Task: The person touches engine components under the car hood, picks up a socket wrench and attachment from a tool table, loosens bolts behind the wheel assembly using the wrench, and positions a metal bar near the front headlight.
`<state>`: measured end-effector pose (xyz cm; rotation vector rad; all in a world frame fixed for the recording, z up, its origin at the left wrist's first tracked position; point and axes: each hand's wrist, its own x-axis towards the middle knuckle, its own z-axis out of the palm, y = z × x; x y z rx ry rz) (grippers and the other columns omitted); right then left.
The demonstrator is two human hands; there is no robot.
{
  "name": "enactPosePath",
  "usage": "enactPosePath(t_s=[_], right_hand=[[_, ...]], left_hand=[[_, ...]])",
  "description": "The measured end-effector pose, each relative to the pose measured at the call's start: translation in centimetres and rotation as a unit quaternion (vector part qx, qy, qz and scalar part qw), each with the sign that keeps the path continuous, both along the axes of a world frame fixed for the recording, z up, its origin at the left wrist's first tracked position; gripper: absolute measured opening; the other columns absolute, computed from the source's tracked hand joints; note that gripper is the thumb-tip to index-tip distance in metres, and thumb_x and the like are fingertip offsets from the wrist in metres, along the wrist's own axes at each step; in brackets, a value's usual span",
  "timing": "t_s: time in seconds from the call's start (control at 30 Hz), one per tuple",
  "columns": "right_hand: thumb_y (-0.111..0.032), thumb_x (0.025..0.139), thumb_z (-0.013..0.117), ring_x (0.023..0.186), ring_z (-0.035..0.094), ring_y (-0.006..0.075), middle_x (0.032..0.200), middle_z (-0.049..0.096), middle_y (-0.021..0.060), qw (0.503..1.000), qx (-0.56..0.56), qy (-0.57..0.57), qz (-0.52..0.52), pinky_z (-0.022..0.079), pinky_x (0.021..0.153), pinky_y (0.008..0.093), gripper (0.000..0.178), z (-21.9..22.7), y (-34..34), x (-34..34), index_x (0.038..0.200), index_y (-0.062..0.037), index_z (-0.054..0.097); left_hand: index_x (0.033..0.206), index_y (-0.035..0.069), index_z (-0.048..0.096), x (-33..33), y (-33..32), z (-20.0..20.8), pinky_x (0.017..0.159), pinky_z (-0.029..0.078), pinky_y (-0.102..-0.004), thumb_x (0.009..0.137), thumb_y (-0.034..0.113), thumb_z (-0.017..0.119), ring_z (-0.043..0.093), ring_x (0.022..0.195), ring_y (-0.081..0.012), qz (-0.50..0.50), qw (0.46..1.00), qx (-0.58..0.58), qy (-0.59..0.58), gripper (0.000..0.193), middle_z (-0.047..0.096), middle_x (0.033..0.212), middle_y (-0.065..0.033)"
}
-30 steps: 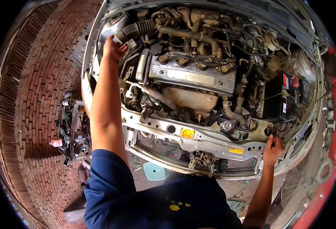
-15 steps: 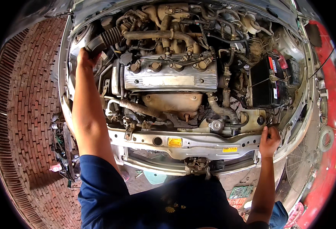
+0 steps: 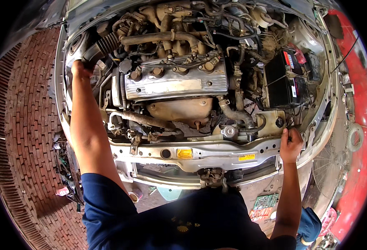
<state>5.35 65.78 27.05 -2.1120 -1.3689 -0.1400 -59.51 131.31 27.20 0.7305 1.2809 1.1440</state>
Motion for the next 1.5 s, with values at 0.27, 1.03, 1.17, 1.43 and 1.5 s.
enactPosePath(t_s=[0.27,1.03,1.17,1.43,1.5], right_hand=[[-0.008,0.096,0.07,0.063,0.048,0.0409,0.07,0.048,0.0185,1.0,-0.001,0.008,-0.001,0.038,0.059,0.0482,0.033,0.0,0.0,-0.1,0.073,0.0004,0.048],[-0.014,0.099,0.069,0.065,0.048,0.0416,0.071,0.049,0.0198,1.0,-0.015,0.005,-0.017,0.04,0.06,0.0482,0.035,-0.3,0.1,-0.3,0.074,0.0007,0.049],[-0.013,0.1,0.069,0.063,0.047,0.0376,0.071,0.048,0.0177,1.0,-0.004,0.014,-0.011,0.039,0.06,0.0459,0.035,-0.4,-0.1,-0.3,0.074,0.0002,0.049],[-0.013,0.103,0.067,0.059,0.04,0.0273,0.067,0.044,0.0136,1.0,-0.006,0.023,-0.014,0.036,0.057,0.0412,0.036,-0.6,-0.3,-0.2,0.074,0.0,0.049],[-0.014,0.103,0.067,0.059,0.04,0.0272,0.067,0.044,0.0139,0.999,-0.023,0.021,-0.021,0.036,0.057,0.0412,0.036,-0.7,-0.4,-0.1,0.075,0.0,0.05]], left_hand=[[0.139,0.015,0.065,0.2,0.1,0.4,0.088,0.061,-0.0481,0.108,0.039,0.047,0.072,0.11,-0.0285,0.018,1.0,0.006,0.024,0.044,0.071,0.135,-0.008],[0.141,0.014,0.064,0.1,2.0,1.2,0.091,0.06,-0.0467,0.106,0.039,0.049,0.07,0.114,-0.0284,0.038,0.997,0.026,0.058,0.045,0.069,0.139,-0.0084],[0.141,0.014,0.064,0.3,0.9,1.2,0.091,0.059,-0.0465,0.106,0.039,0.05,0.07,0.114,-0.0283,0.056,0.996,0.031,0.064,0.045,0.068,0.14,-0.0085],[0.142,0.014,0.064,0.3,-1.6,1.7,0.092,0.059,-0.0461,0.106,0.039,0.05,0.069,0.115,-0.0283,0.102,0.99,0.04,0.089,0.046,0.067,0.141,-0.0087],[0.142,0.014,0.064,0.2,-2.0,1.8,0.092,0.059,-0.0459,0.106,0.039,0.05,0.069,0.116,-0.0283,0.112,0.988,0.04,0.097,0.046,0.067,0.142,-0.0087]])
